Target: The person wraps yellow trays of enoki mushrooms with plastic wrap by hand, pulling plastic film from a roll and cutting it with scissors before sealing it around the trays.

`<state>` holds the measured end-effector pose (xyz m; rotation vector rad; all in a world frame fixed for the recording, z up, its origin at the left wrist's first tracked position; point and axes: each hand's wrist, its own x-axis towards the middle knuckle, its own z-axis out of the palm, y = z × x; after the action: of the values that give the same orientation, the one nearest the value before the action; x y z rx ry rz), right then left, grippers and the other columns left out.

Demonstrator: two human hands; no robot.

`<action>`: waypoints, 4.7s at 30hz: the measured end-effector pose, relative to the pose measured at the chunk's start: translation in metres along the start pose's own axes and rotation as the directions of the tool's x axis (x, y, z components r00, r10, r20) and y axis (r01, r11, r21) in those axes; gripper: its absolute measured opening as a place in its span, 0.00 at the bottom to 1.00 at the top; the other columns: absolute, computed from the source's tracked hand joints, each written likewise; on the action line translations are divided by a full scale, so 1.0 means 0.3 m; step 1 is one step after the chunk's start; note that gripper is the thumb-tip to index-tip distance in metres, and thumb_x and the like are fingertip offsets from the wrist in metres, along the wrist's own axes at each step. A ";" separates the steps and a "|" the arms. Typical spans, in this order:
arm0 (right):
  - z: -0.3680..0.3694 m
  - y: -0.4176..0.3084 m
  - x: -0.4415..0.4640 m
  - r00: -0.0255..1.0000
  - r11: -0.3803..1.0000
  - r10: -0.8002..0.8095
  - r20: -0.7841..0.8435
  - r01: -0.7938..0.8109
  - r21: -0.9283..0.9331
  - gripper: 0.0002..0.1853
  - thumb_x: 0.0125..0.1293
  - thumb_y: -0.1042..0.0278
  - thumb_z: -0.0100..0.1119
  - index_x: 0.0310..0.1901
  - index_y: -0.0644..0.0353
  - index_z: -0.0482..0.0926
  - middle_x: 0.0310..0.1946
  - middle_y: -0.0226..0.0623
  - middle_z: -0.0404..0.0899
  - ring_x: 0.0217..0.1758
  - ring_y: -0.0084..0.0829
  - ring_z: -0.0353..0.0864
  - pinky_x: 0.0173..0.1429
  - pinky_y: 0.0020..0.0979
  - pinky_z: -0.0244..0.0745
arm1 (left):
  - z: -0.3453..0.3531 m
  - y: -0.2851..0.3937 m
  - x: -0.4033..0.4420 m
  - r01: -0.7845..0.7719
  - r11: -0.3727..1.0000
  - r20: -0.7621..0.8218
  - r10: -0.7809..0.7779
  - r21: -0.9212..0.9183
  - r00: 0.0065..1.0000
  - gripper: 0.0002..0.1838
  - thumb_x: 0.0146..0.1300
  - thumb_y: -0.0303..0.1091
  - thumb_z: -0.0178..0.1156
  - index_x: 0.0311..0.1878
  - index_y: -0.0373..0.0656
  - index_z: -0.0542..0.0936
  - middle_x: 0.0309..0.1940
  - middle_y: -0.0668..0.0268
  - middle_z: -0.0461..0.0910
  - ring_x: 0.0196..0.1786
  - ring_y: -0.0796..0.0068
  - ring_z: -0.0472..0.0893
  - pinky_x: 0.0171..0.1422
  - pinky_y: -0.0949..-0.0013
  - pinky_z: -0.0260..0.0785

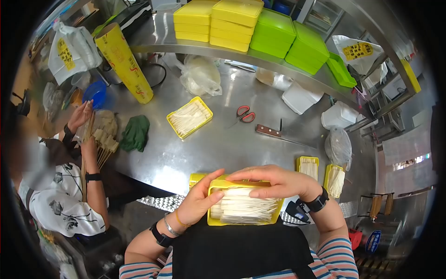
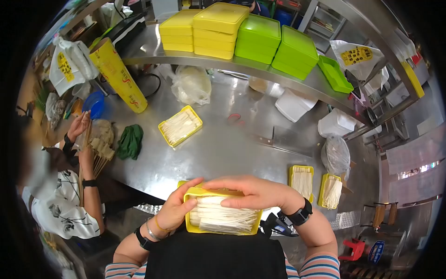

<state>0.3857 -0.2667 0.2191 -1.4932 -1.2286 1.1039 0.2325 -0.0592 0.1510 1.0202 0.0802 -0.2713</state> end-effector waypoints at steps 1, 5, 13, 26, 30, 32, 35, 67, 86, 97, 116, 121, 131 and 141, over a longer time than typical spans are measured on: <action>-0.001 -0.002 0.006 0.999 0.999 0.033 0.015 -0.033 0.015 0.25 0.72 0.61 0.51 0.67 0.61 0.65 0.65 0.42 0.69 0.67 0.35 0.68 0.69 0.33 0.61 | 0.001 -0.005 -0.005 0.000 1.000 -0.008 0.000 0.025 1.000 0.34 0.69 0.36 0.57 0.74 0.39 0.55 0.63 0.61 0.68 0.65 0.73 0.68 0.70 0.67 0.61; -0.009 0.000 0.041 0.997 1.000 0.021 0.070 -0.020 -0.016 0.25 0.73 0.58 0.49 0.67 0.61 0.65 0.64 0.42 0.70 0.66 0.35 0.69 0.68 0.33 0.62 | 0.001 -0.010 -0.008 -0.038 0.996 0.014 0.037 0.078 0.999 0.37 0.70 0.35 0.57 0.75 0.40 0.50 0.65 0.59 0.66 0.66 0.74 0.66 0.70 0.70 0.59; 0.028 0.002 0.066 0.999 0.997 -0.018 0.050 0.021 -0.072 0.28 0.71 0.51 0.52 0.65 0.62 0.68 0.56 0.48 0.76 0.55 0.44 0.77 0.60 0.37 0.70 | -0.016 -0.036 -0.017 0.045 0.999 0.024 -0.045 -0.020 0.999 0.26 0.70 0.32 0.56 0.68 0.38 0.62 0.61 0.61 0.70 0.63 0.73 0.70 0.69 0.68 0.62; -0.418 0.410 0.089 0.699 0.899 -0.016 -0.715 -0.303 -0.316 0.15 0.71 0.64 0.54 0.52 0.63 0.77 0.38 0.35 0.83 0.38 0.26 0.81 0.45 0.27 0.77 | -0.065 -0.082 -0.016 0.032 0.968 -0.239 -0.093 -0.248 0.967 0.20 0.72 0.32 0.53 0.63 0.35 0.68 0.57 0.60 0.75 0.58 0.71 0.75 0.65 0.67 0.67; -0.491 0.702 0.200 0.769 0.719 -0.132 -0.626 -0.360 -0.594 0.11 0.67 0.69 0.55 0.49 0.60 0.77 0.44 0.45 0.81 0.45 0.44 0.82 0.50 0.36 0.77 | -0.063 -0.081 -0.017 0.021 0.974 -0.339 -0.098 -0.225 0.936 0.19 0.72 0.31 0.51 0.62 0.34 0.69 0.57 0.59 0.75 0.58 0.69 0.75 0.65 0.65 0.67; -0.498 0.712 0.251 0.844 0.696 -0.103 -0.526 -0.316 -0.645 0.10 0.66 0.68 0.52 0.46 0.56 0.77 0.46 0.47 0.80 0.47 0.50 0.80 0.51 0.42 0.75 | -0.075 -0.097 -0.006 0.013 0.964 -0.345 -0.108 -0.267 0.933 0.18 0.72 0.32 0.51 0.62 0.34 0.69 0.56 0.60 0.76 0.58 0.69 0.75 0.65 0.65 0.67; -0.509 0.828 0.305 0.887 0.618 -0.090 -0.453 -0.307 -0.724 0.09 0.66 0.67 0.48 0.44 0.54 0.77 0.45 0.47 0.80 0.46 0.51 0.80 0.50 0.46 0.74 | -0.090 -0.114 0.010 0.046 0.984 -0.390 -0.111 -0.173 0.914 0.19 0.72 0.33 0.52 0.62 0.34 0.69 0.56 0.60 0.76 0.58 0.71 0.75 0.65 0.66 0.68; -0.188 0.031 -0.114 0.439 0.905 -0.317 -0.841 -0.125 -0.407 0.15 0.53 0.81 0.65 0.41 0.62 0.71 0.20 0.26 0.74 0.22 0.14 0.70 0.27 0.19 0.64 | -0.059 -0.071 0.074 0.062 0.989 -0.235 -0.092 -0.135 0.968 0.19 0.73 0.38 0.53 0.57 0.33 0.72 0.50 0.63 0.79 0.52 0.78 0.78 0.58 0.72 0.72; 0.143 0.174 -0.496 0.412 0.968 -0.001 -0.911 -0.228 -0.105 0.23 0.59 0.72 0.68 0.57 0.60 0.77 0.29 0.25 0.77 0.31 0.18 0.74 0.40 0.23 0.72 | -0.058 0.002 0.125 0.087 0.996 -0.148 -0.089 -0.018 0.985 0.18 0.74 0.36 0.49 0.59 0.31 0.70 0.54 0.57 0.77 0.56 0.68 0.77 0.64 0.64 0.70; 0.112 -0.060 -0.456 0.358 0.952 -0.144 -0.923 -0.203 -0.228 0.21 0.51 0.71 0.74 0.44 0.62 0.74 0.24 0.25 0.73 0.27 0.15 0.68 0.33 0.21 0.65 | -0.035 0.042 0.134 -0.030 0.999 -0.052 0.028 -0.032 0.998 0.19 0.73 0.40 0.50 0.57 0.35 0.72 0.53 0.59 0.78 0.54 0.71 0.79 0.60 0.67 0.72; 0.092 0.165 -0.619 0.813 0.430 -0.041 -0.581 -0.510 -0.745 0.21 0.49 0.63 0.68 0.45 0.58 0.77 0.36 0.38 0.77 0.43 0.43 0.77 0.46 0.42 0.71 | -0.030 0.147 0.341 -0.024 0.994 -0.028 0.021 -0.110 0.999 0.26 0.73 0.49 0.49 0.61 0.34 0.70 0.56 0.57 0.77 0.57 0.67 0.78 0.62 0.65 0.72; 0.031 0.280 -0.555 0.878 0.429 -0.002 -0.479 -0.432 -0.793 0.24 0.46 0.66 0.66 0.48 0.56 0.78 0.36 0.38 0.77 0.46 0.42 0.78 0.51 0.41 0.72 | -0.019 0.140 0.353 -0.061 0.990 -0.083 0.051 -0.125 0.995 0.26 0.74 0.49 0.48 0.60 0.34 0.70 0.55 0.58 0.77 0.56 0.68 0.78 0.61 0.65 0.72; 0.033 0.336 -0.410 0.938 0.534 0.082 -0.335 -0.326 -0.780 0.19 0.49 0.65 0.64 0.45 0.56 0.79 0.33 0.36 0.78 0.39 0.43 0.79 0.44 0.41 0.74 | -0.024 0.150 0.343 -0.044 0.987 -0.098 0.028 -0.156 0.995 0.27 0.74 0.49 0.47 0.61 0.33 0.70 0.56 0.56 0.76 0.57 0.67 0.78 0.62 0.65 0.72; 0.090 0.285 -0.207 0.950 0.528 -0.109 -0.293 -0.195 -0.827 0.23 0.49 0.63 0.61 0.50 0.53 0.78 0.32 0.36 0.79 0.36 0.42 0.81 0.39 0.42 0.76 | -0.035 0.165 0.338 -0.037 0.973 -0.092 0.017 -0.227 0.996 0.25 0.74 0.48 0.48 0.60 0.33 0.70 0.56 0.55 0.77 0.57 0.65 0.79 0.63 0.63 0.72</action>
<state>0.3696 -0.3358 0.1362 -2.3320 -1.5982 0.1693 0.3438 -0.0448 0.1672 0.8031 0.1750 -0.1863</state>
